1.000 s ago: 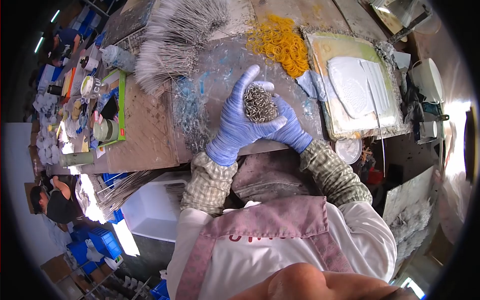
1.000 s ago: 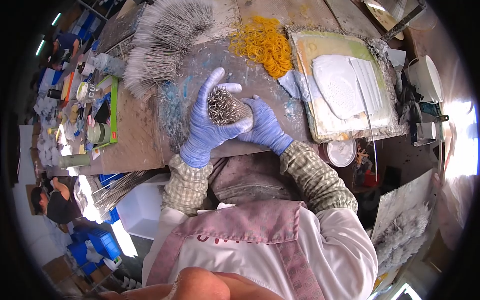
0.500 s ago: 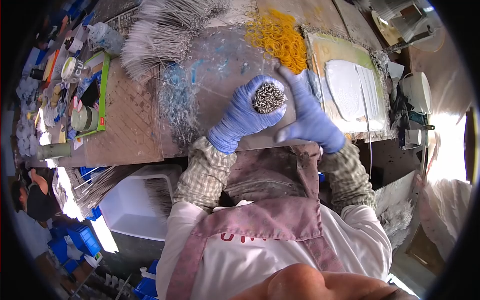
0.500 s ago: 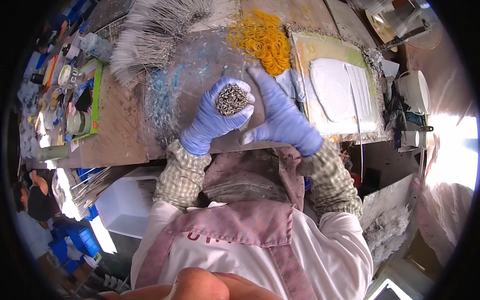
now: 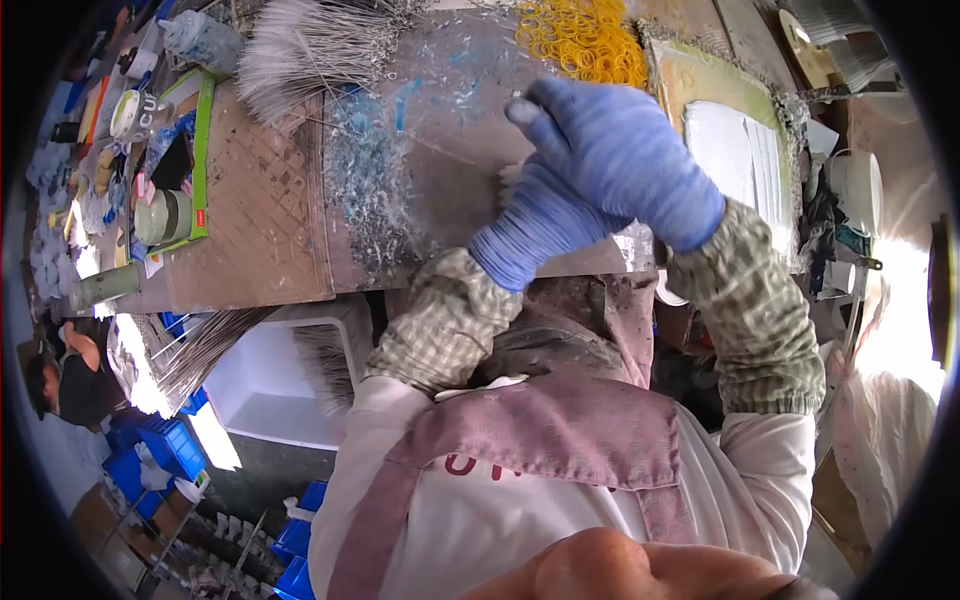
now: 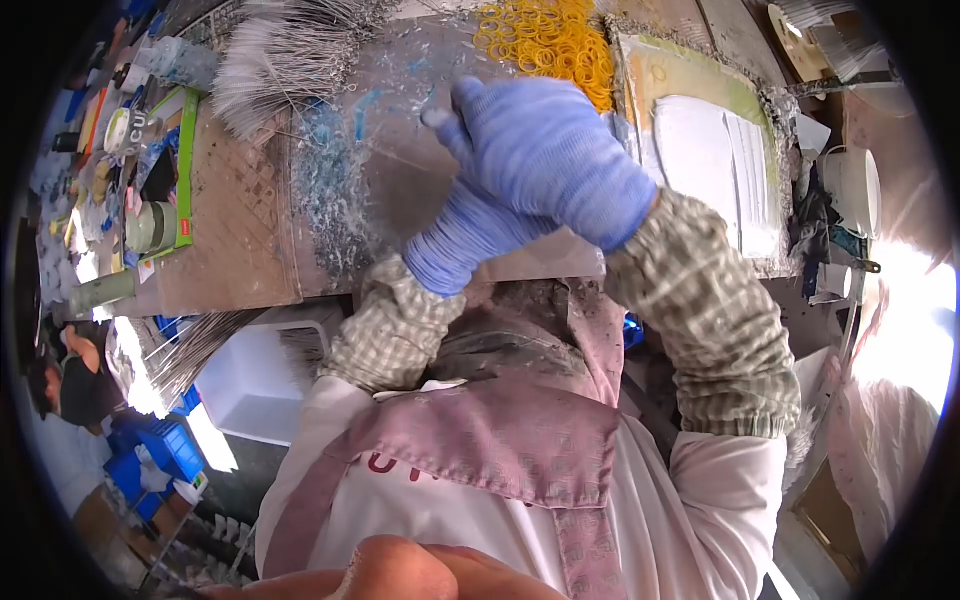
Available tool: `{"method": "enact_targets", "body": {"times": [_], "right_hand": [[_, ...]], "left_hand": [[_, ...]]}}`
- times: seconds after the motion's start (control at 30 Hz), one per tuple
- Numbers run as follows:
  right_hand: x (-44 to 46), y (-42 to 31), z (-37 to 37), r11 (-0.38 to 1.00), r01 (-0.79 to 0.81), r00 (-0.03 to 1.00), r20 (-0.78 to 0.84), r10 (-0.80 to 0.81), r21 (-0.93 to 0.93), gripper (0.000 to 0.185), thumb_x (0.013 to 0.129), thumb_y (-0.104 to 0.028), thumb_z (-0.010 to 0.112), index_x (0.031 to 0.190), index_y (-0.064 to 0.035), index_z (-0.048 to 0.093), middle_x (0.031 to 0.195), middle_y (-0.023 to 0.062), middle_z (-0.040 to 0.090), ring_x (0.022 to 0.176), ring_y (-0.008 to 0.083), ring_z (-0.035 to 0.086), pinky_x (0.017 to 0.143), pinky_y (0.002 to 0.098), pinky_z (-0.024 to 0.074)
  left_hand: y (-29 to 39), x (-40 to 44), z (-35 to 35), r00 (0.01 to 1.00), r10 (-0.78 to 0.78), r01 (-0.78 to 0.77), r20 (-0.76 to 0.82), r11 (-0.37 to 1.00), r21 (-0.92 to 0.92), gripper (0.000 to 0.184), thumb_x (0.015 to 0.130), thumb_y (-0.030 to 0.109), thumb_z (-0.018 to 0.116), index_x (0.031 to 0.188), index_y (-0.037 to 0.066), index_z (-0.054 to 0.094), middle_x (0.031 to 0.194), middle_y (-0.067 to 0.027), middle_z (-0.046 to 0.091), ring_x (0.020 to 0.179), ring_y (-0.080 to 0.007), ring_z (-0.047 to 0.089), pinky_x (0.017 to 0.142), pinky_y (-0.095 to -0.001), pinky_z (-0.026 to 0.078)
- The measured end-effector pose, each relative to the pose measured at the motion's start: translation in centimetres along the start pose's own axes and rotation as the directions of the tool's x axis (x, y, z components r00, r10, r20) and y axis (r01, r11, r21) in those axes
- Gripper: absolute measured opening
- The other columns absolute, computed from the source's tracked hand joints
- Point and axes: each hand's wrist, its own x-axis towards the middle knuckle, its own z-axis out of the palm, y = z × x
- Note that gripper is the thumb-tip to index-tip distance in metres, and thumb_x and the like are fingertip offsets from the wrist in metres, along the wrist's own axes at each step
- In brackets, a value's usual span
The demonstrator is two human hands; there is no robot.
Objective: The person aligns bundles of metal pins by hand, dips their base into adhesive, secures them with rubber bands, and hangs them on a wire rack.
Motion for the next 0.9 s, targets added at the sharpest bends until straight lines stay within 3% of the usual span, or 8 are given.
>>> {"method": "enact_targets", "body": {"times": [0.07, 0.1, 0.27, 0.33, 0.4, 0.6, 0.63, 0.9], "right_hand": [[-1.6, -1.6, 0.4, 0.998, 0.06, 0.998, 0.036, -0.06, 0.01, 0.037, 0.097, -0.039, 0.05, 0.097, -0.0034, 0.061, 0.07, 0.0169, 0.065, 0.071, 0.0378, 0.067, 0.065, 0.0472, 0.0538], [-2.2, -2.4, 0.8, 0.992, 0.12, 0.99, 0.075, -0.122, 0.031, 0.036, 0.097, -0.038, 0.051, 0.095, -0.0038, 0.061, 0.069, 0.0162, 0.065, 0.07, 0.037, 0.068, 0.064, 0.0463, 0.0539], [2.6, -3.5, 1.9, 0.975, 0.22, 0.96, -0.169, -0.224, -0.04, 0.036, 0.097, -0.038, 0.052, 0.087, -0.0057, 0.066, 0.068, 0.015, 0.066, 0.068, 0.0353, 0.068, 0.063, 0.0453, 0.0544], [4.1, -1.7, 2.4, 0.999, 0.042, 0.968, -0.244, -0.048, -0.03, 0.034, 0.097, -0.036, 0.051, 0.088, -0.0063, 0.066, 0.068, 0.0154, 0.066, 0.067, 0.0346, 0.068, 0.063, 0.0451, 0.0546], [1.3, -1.5, 0.6, 0.989, 0.111, 0.969, -0.209, -0.131, -0.103, 0.034, 0.096, -0.036, 0.051, 0.088, -0.0064, 0.066, 0.064, 0.015, 0.064, 0.066, 0.0341, 0.068, 0.062, 0.0448, 0.0544], [1.0, -2.6, 2.1, 0.976, 0.214, 0.952, -0.215, -0.217, -0.035, 0.037, 0.097, -0.039, 0.051, 0.094, -0.0062, 0.067, 0.072, 0.0155, 0.069, 0.063, 0.0332, 0.068, 0.063, 0.0456, 0.0558], [2.7, -1.5, 2.1, 0.971, 0.214, 0.932, -0.274, -0.236, -0.108, 0.036, 0.098, -0.042, 0.049, 0.103, -0.0086, 0.061, 0.079, 0.0172, 0.066, 0.074, 0.037, 0.067, 0.065, 0.0475, 0.0533], [-0.8, -2.1, 0.0, 0.993, 0.112, 0.982, -0.149, -0.115, -0.025, 0.043, 0.099, -0.047, 0.047, 0.105, -0.0076, 0.064, 0.084, 0.0178, 0.067, 0.08, 0.039, 0.067, 0.072, 0.047, 0.0544]], "left_hand": [[-0.4, -2.1, 1.0, 0.983, 0.14, -0.183, -0.117, 0.774, -0.607, 0.065, 0.094, 0.044, 0.061, 0.141, 0.005, 0.04, 0.132, -0.0121, 0.056, 0.125, -0.0211, 0.052, 0.107, -0.0366, 0.041], [-0.7, -3.2, 1.4, 0.942, 0.165, -0.321, -0.291, 0.201, -0.926, 0.064, 0.094, 0.045, 0.06, 0.14, 0.004, 0.043, 0.135, -0.0129, 0.055, 0.126, -0.021, 0.052, 0.108, -0.0376, 0.041], [-3.1, -3.0, -1.2, 0.784, 0.323, -0.398, -0.53, 0.917, -0.031, 0.055, 0.093, 0.042, 0.064, 0.129, 0.003, 0.05, 0.136, -0.013, 0.054, 0.127, -0.0214, 0.051, 0.107, -0.0405, 0.042], [-0.3, -1.1, -3.8, 0.981, -0.123, 0.059, -0.147, 0.923, -0.379, 0.061, 0.087, 0.04, 0.072, 0.131, 0.004, 0.05, 0.129, -0.0137, 0.059, 0.121, -0.0249, 0.057, 0.104, -0.0419, 0.046], [-1.9, 0.8, -0.5, 0.9, -0.061, -0.255, -0.431, 0.73, -0.634, 0.067, 0.079, 0.04, 0.08, 0.128, 0.003, 0.052, 0.115, -0.0132, 0.066, 0.106, -0.0261, 0.065, 0.095, -0.0411, 0.052], [-0.8, -2.3, -1.3, 0.626, 0.507, -0.196, -0.593, 0.838, 0.509, 0.068, 0.078, 0.041, 0.08, 0.126, 0.003, 0.051, 0.107, -0.0135, 0.068, 0.102, -0.0255, 0.066, 0.093, -0.0386, 0.053], [-2.3, -2.2, -1.4, 0.886, 0.295, -0.154, -0.358, 0.915, 0.374, 0.064, 0.082, 0.038, 0.078, 0.129, 0.004, 0.051, 0.12, -0.0135, 0.063, 0.114, -0.0246, 0.06, 0.1, -0.0389, 0.049], [1.2, -2.6, -1.9, 0.915, 0.191, -0.178, -0.354, 0.982, 0.07, 0.062, 0.085, 0.034, 0.075, 0.133, 0.005, 0.048, 0.133, -0.0154, 0.055, 0.126, -0.0256, 0.051, 0.107, -0.0399, 0.043]]}}
